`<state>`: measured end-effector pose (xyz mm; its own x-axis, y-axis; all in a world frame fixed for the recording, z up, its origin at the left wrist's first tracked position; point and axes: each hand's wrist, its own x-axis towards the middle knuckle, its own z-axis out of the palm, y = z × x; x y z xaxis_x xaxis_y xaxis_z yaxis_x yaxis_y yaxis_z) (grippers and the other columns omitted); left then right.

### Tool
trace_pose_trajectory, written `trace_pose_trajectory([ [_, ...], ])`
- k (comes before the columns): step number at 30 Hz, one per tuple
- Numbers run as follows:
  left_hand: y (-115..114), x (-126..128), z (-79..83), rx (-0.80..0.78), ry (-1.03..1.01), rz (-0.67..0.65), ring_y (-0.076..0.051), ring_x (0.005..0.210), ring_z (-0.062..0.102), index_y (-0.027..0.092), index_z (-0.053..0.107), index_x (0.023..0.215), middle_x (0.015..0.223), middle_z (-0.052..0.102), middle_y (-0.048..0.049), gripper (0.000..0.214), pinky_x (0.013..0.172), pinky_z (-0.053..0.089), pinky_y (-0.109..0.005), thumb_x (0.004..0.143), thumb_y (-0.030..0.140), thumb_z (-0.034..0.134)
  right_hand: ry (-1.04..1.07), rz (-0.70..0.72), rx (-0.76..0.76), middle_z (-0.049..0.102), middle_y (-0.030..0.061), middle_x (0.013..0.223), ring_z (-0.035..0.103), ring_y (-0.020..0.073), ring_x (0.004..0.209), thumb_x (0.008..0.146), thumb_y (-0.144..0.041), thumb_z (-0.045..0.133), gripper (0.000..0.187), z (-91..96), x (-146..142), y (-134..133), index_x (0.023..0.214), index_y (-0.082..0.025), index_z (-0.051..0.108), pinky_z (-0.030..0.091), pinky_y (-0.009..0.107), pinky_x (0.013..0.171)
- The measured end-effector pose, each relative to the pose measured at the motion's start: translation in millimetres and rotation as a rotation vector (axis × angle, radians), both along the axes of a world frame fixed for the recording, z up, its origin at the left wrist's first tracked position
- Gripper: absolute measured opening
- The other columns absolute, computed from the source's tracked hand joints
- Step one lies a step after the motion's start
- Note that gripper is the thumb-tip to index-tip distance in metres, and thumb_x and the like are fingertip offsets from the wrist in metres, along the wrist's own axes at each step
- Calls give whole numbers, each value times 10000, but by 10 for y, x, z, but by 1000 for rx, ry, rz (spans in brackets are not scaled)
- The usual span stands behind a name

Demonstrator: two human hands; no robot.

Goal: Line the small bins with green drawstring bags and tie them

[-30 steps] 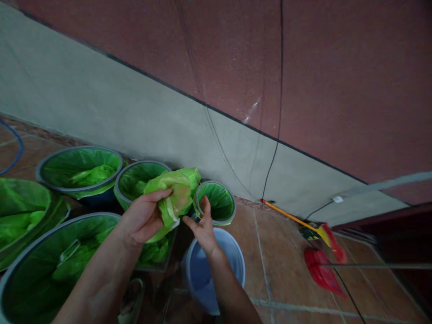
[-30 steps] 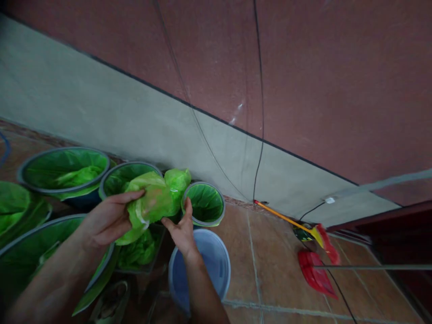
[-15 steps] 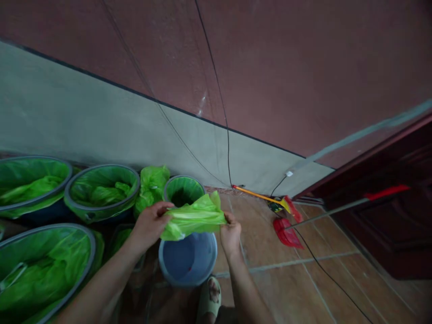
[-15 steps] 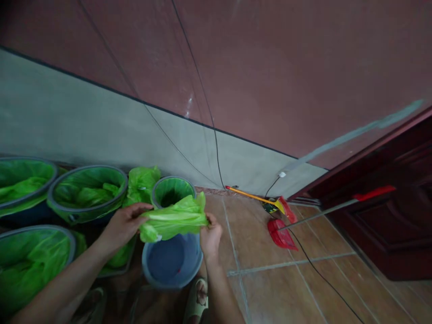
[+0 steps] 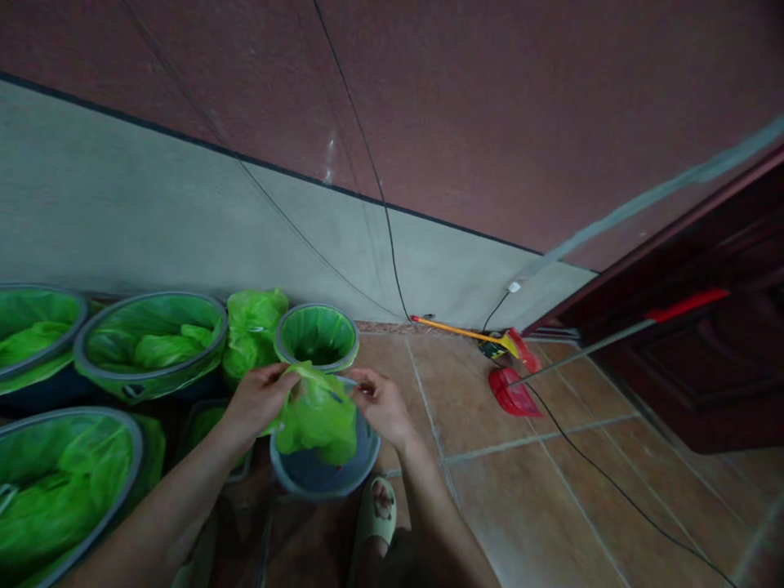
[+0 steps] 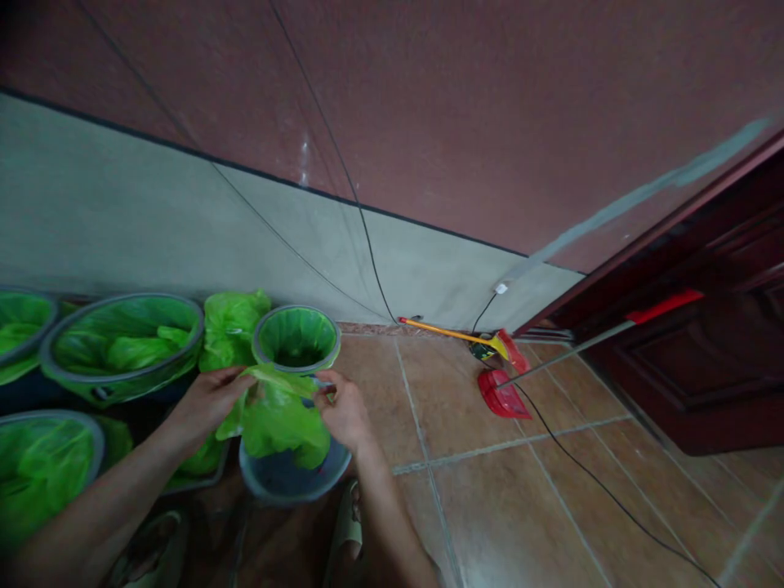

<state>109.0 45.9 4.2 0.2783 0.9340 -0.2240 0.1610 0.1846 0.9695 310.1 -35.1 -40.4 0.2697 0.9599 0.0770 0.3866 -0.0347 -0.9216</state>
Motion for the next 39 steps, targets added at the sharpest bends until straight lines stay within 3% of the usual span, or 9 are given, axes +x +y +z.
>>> trace_pose_trajectory([
  [3,-69,106,-33,28,100,-81,-143,509,530,180,625,611,529,612,12,246,522,403,-249,693,408,582,-78,100,49,727,40,1052,664,192,941,785,-275,684,387,152,-222,63,1170,-239,692,521,318,836],
  [7,-96,141,-53,115,212,-213,-146,499,523,187,643,640,501,573,30,286,508,386,-244,733,443,557,-124,28,35,740,40,943,660,190,875,844,-231,578,192,125,-304,64,946,-213,740,501,324,840],
  [11,-64,60,-77,304,485,-429,-200,623,630,201,699,802,639,680,-11,274,595,443,-268,789,423,538,146,-104,69,728,26,826,630,155,710,833,-324,581,203,78,-112,108,886,-193,726,490,268,672],
  [16,-60,-46,-133,486,817,-432,-281,923,707,198,661,1145,1013,757,-122,406,800,483,-332,773,221,501,501,-208,97,652,-19,638,535,107,538,695,-452,720,290,233,132,149,793,-182,683,432,220,533],
  [20,31,-142,-120,496,769,-381,-268,908,705,186,624,1225,1089,746,-128,466,813,486,-335,780,219,487,516,-166,29,642,-17,598,521,98,506,657,-490,772,329,347,264,75,713,-178,684,417,210,503],
  [23,174,-240,-88,437,664,-413,-241,794,693,196,699,1074,943,769,-76,365,751,492,-308,787,306,503,455,-63,-71,631,-23,573,502,88,487,660,-514,775,350,359,383,-2,656,-176,686,383,201,479],
  [30,318,-357,-65,271,385,-517,-262,864,686,235,800,883,873,794,-33,410,807,515,-292,736,580,636,67,-47,-220,633,-25,575,528,111,504,795,-384,649,242,153,627,-80,682,-180,715,414,218,513],
  [35,245,-262,-17,262,250,-514,-263,964,688,233,805,903,990,792,-44,400,915,499,-304,735,568,664,-369,-310,-39,739,73,1001,660,223,933,769,-89,560,301,192,477,-25,949,-215,765,489,372,931],
  [39,206,-169,-16,317,299,-437,-237,828,682,202,779,877,890,784,-46,418,773,518,-288,780,563,590,-348,-66,173,645,73,1276,567,219,1211,790,-83,534,463,377,156,-11,1207,-220,680,408,397,1089],
])
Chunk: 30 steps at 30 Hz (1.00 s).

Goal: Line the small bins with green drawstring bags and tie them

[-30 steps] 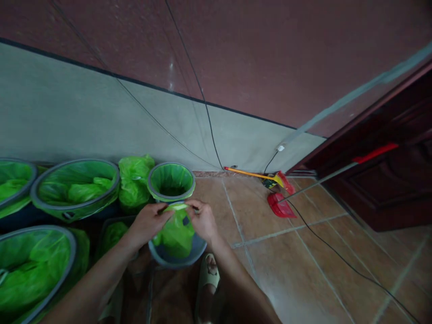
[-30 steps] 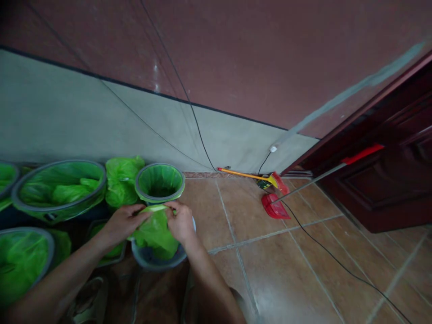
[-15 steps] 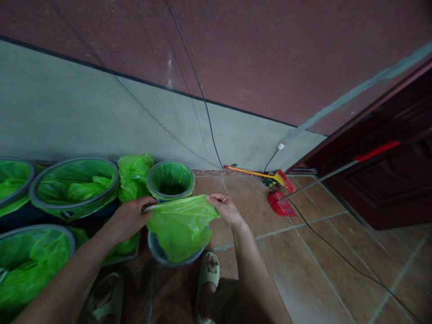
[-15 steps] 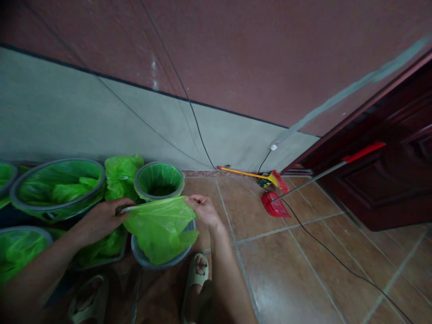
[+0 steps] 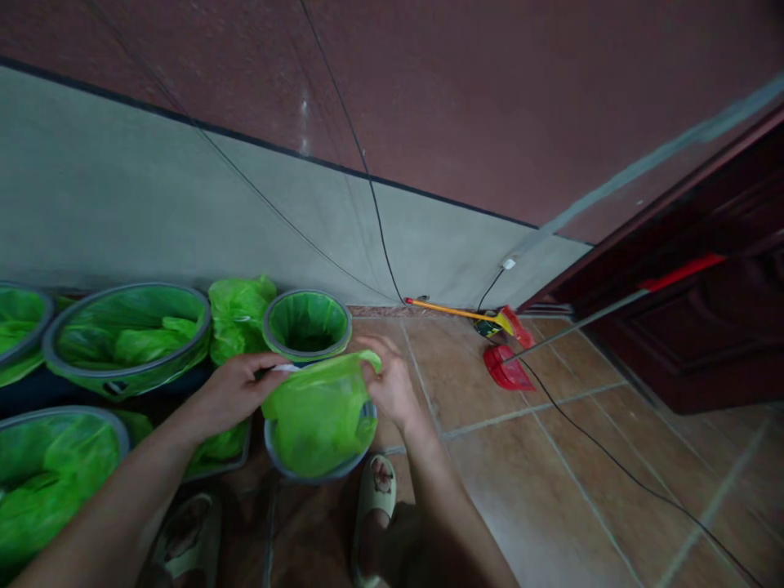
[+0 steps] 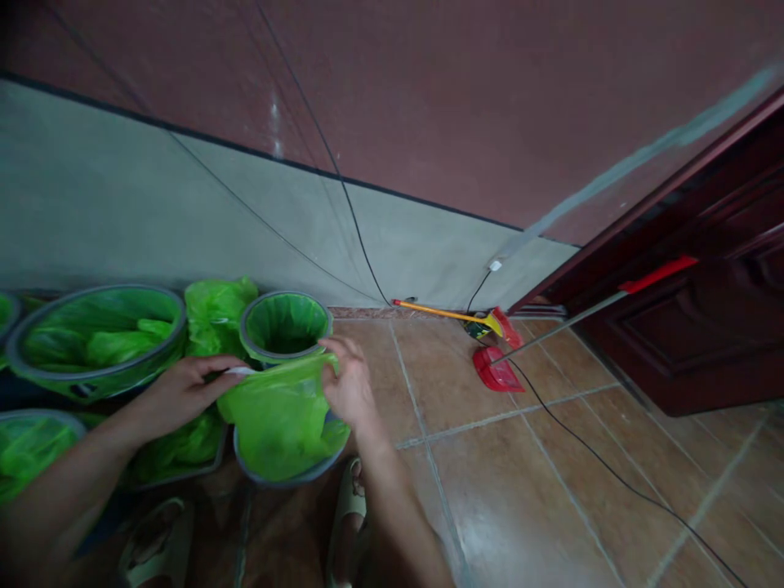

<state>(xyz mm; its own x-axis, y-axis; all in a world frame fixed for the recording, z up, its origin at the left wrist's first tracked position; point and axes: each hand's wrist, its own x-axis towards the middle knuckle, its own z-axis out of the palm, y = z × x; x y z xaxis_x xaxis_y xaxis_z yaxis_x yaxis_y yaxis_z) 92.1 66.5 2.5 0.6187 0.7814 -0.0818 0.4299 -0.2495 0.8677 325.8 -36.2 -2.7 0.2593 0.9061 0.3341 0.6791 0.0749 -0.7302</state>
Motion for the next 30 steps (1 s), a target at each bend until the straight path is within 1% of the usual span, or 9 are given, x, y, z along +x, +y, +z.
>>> trace_pose_trajectory([
  [2,-30,52,0,37,24,6,-214,750,663,198,764,874,830,769,-32,409,703,507,-272,805,537,547,21,149,16,620,44,1321,538,209,1247,818,-129,562,487,57,-180,6,1283,-257,630,392,403,1103],
  [4,-72,104,6,84,13,-17,-201,749,656,204,755,884,821,759,-19,377,704,498,-259,816,498,529,-10,216,-6,640,30,1287,543,215,1220,845,-167,585,455,68,-332,23,1283,-280,629,393,414,1090],
  [8,-140,163,26,118,-23,-77,-194,796,659,220,744,885,839,753,-6,333,755,492,-247,825,448,508,-105,247,-79,722,28,1031,615,199,1014,922,-189,535,238,3,-449,66,1047,-260,726,441,361,997],
  [11,-135,146,38,95,-5,-62,-193,775,659,221,738,874,828,750,-4,318,732,490,-249,807,439,517,-33,207,-72,721,22,972,642,176,940,939,-180,497,236,-56,-411,73,966,-243,723,477,313,925],
  [15,-126,138,67,59,-30,51,-209,777,663,215,731,852,829,757,-14,309,740,503,-264,763,449,549,120,250,-78,705,5,1039,643,134,778,890,-152,515,325,-92,-413,59,1153,-251,678,518,266,784],
  [18,-170,180,96,27,-89,77,-218,807,667,207,730,853,830,760,-23,314,796,514,-276,750,456,571,128,298,-91,686,15,1120,629,126,751,848,-151,565,437,-90,-492,69,1264,-263,633,522,267,764],
  [22,-217,210,119,-33,-177,103,-219,819,671,190,729,881,857,761,-39,332,814,532,-291,757,461,583,107,289,-95,692,10,953,629,134,789,851,-139,562,265,-88,-541,105,1051,-225,713,505,260,786],
  [25,-193,164,127,-42,-198,130,-215,796,671,183,733,910,881,763,-48,371,780,549,-300,759,495,600,197,198,-24,682,4,862,622,127,756,875,-185,553,172,-95,-478,130,914,-210,719,491,245,743],
  [30,-125,45,87,-32,-162,-43,-218,872,680,184,706,1089,961,764,-50,461,780,556,-295,812,536,594,480,51,60,669,6,894,576,86,562,831,-299,596,151,-43,-325,150,876,-196,697,425,206,517],
])
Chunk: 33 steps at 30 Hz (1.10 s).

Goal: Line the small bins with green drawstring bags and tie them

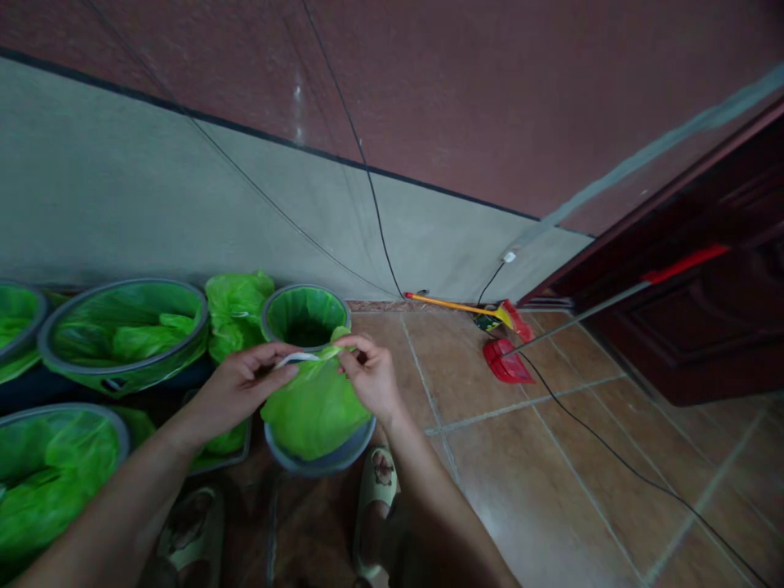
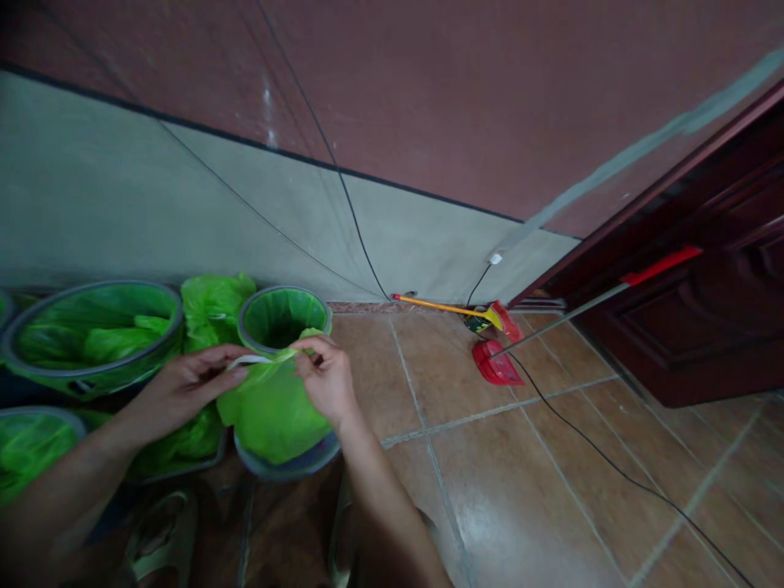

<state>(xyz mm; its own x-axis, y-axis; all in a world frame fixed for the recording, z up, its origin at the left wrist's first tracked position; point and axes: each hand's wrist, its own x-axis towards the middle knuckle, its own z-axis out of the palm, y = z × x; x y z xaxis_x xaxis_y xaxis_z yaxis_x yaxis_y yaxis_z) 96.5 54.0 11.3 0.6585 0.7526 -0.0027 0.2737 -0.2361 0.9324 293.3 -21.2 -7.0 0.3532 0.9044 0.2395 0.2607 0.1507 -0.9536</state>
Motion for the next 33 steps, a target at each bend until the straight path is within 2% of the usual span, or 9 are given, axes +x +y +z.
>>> trace_pose_trajectory([
  [3,29,-53,-63,117,137,-83,-200,845,676,187,692,1122,956,761,-32,409,738,530,-258,845,457,560,90,-86,50,671,4,832,609,105,586,816,-308,572,156,44,95,1,814,-188,670,456,214,549],
  [6,62,-107,-108,287,398,-109,-169,673,637,188,713,1041,751,722,2,346,606,454,-231,870,370,474,22,-164,-8,644,-12,691,627,132,620,825,-274,511,172,39,255,-14,752,-189,641,485,230,611],
  [13,166,-222,-179,484,540,-160,-184,698,652,223,753,900,753,747,-17,317,695,454,-272,858,372,477,-758,-107,-802,766,114,959,696,217,951,797,-88,539,235,-61,670,-159,839,-154,760,478,257,801],
  [16,133,-182,-218,536,530,-194,-185,719,657,225,751,874,762,757,-18,312,800,461,-307,873,334,458,-897,16,-956,759,145,1050,689,245,1039,840,-96,529,278,-46,654,-199,945,-149,781,488,282,853],
  [19,49,-82,-246,551,512,-225,-180,775,672,217,726,864,829,764,-22,328,865,442,-327,917,305,414,-848,82,-862,744,115,1137,671,224,1098,841,-75,523,342,6,478,-194,1068,-168,761,481,290,936],
  [23,-60,54,-289,578,519,-252,-181,778,669,208,685,773,790,748,-26,315,845,439,-327,931,267,419,-616,242,-476,704,57,1235,650,164,1104,843,-104,566,436,25,61,-171,1261,-191,655,471,252,966],
  [25,-96,92,-314,600,506,-255,-184,787,670,205,686,780,804,752,-35,282,842,442,-326,919,241,443,-566,327,-384,720,56,1174,663,168,1041,851,-152,596,413,-6,-134,-168,1259,-189,641,489,258,914],
  [29,-122,94,-336,624,531,-286,-187,799,679,207,694,805,808,754,-34,231,854,447,-330,863,151,477,-612,313,-476,743,43,917,672,174,878,881,-181,586,192,-79,-248,-186,1016,-189,723,486,258,799],
  [33,-115,64,-341,652,643,-258,-213,866,695,225,694,788,831,766,-27,252,898,438,-365,802,83,487,-416,443,-647,630,-22,616,608,112,581,883,-185,589,138,-84,-63,-234,796,-175,695,436,198,572],
])
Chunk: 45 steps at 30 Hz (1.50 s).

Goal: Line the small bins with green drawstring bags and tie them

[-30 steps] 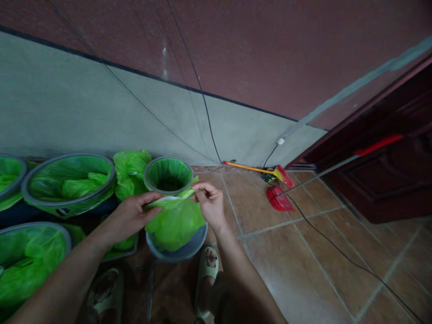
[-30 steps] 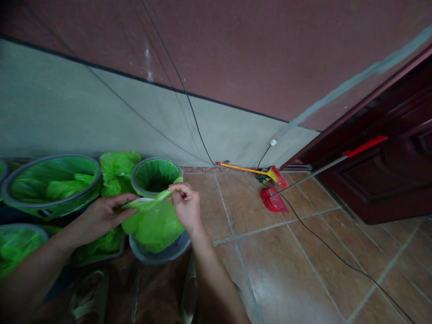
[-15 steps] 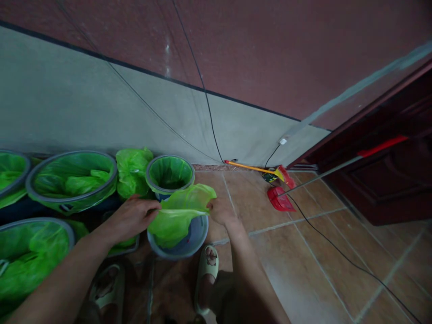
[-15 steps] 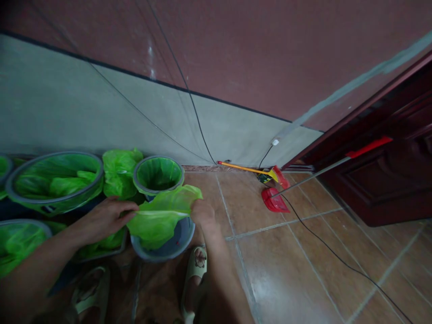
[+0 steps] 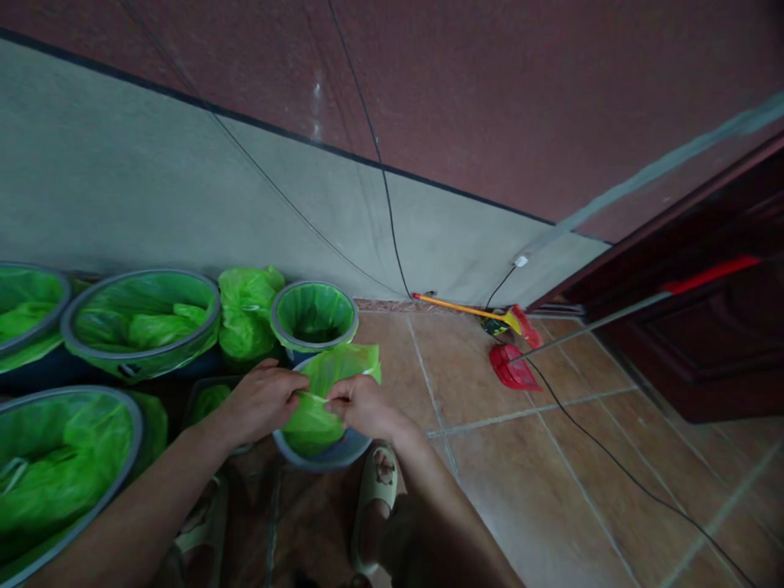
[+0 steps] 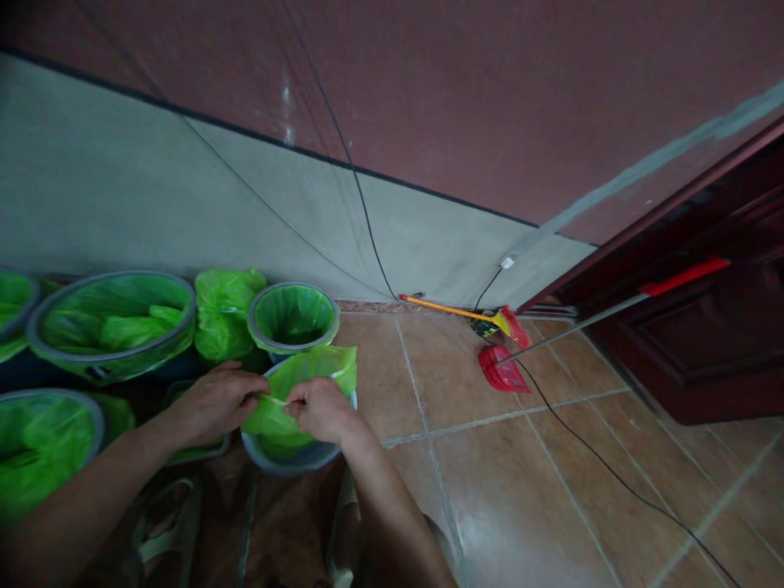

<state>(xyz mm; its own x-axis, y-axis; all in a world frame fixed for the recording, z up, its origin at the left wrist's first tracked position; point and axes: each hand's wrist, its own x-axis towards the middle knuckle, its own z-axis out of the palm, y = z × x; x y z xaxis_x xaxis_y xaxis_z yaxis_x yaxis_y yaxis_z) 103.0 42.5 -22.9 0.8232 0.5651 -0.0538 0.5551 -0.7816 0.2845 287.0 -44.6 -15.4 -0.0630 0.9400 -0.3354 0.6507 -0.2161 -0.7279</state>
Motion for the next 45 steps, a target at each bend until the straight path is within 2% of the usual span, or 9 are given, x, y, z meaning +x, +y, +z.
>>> trace_pose_trajectory([
  [3,11,-15,-54,3,7,18,-222,896,696,230,698,788,853,771,-20,272,979,406,-415,795,68,480,140,3,-187,544,-52,523,576,94,481,877,-178,591,157,28,127,-40,725,-170,630,383,169,469],
  [9,96,-62,-171,-25,-46,-10,-218,927,686,218,696,759,872,753,-32,290,948,436,-368,725,22,484,213,1,-254,567,-58,561,577,77,479,854,-196,629,114,84,333,-99,745,-164,637,384,152,455],
  [14,174,-101,-126,-42,-65,16,-217,881,678,222,669,722,846,736,-28,285,987,419,-395,802,90,429,-265,30,-265,700,20,668,663,126,630,809,-142,644,94,113,577,-115,778,-138,733,433,180,558],
  [18,184,-143,-92,-66,-75,0,-199,852,660,221,638,679,803,714,-12,263,1034,368,-424,805,110,436,-692,-26,-351,766,142,983,722,245,884,814,-141,608,201,132,685,-128,921,-125,778,502,260,666],
  [25,69,-22,9,-84,-104,-73,-198,865,649,221,620,704,791,694,-13,198,949,412,-369,810,141,473,-315,-14,68,653,106,1333,621,241,1195,818,-190,668,561,80,230,-122,1372,-179,585,464,331,1028],
  [29,10,42,18,-116,-127,-102,-200,890,656,221,643,758,812,704,-13,209,962,401,-376,814,130,463,-261,92,142,740,91,1129,675,227,1052,890,-217,601,312,-15,-57,-72,1180,-181,708,489,298,940],
  [33,-6,-1,-21,-195,-97,-110,-185,834,656,230,657,782,809,718,0,222,963,404,-364,872,189,458,-342,39,57,764,42,903,687,181,907,886,-158,574,211,32,64,-75,939,-201,773,480,243,831],
  [38,-10,-36,-31,-222,-41,-102,-202,898,653,218,666,798,865,734,-24,244,995,391,-381,846,146,438,-481,-31,-110,772,75,985,694,179,937,867,-139,579,231,140,436,-129,968,-160,785,470,233,817],
  [45,-5,-46,-30,-203,2,-71,-187,870,658,233,662,787,834,736,0,253,1101,318,-467,802,126,434,-804,-231,-194,741,160,1116,682,230,1098,914,-106,475,333,16,815,-119,1100,-132,750,485,276,916],
])
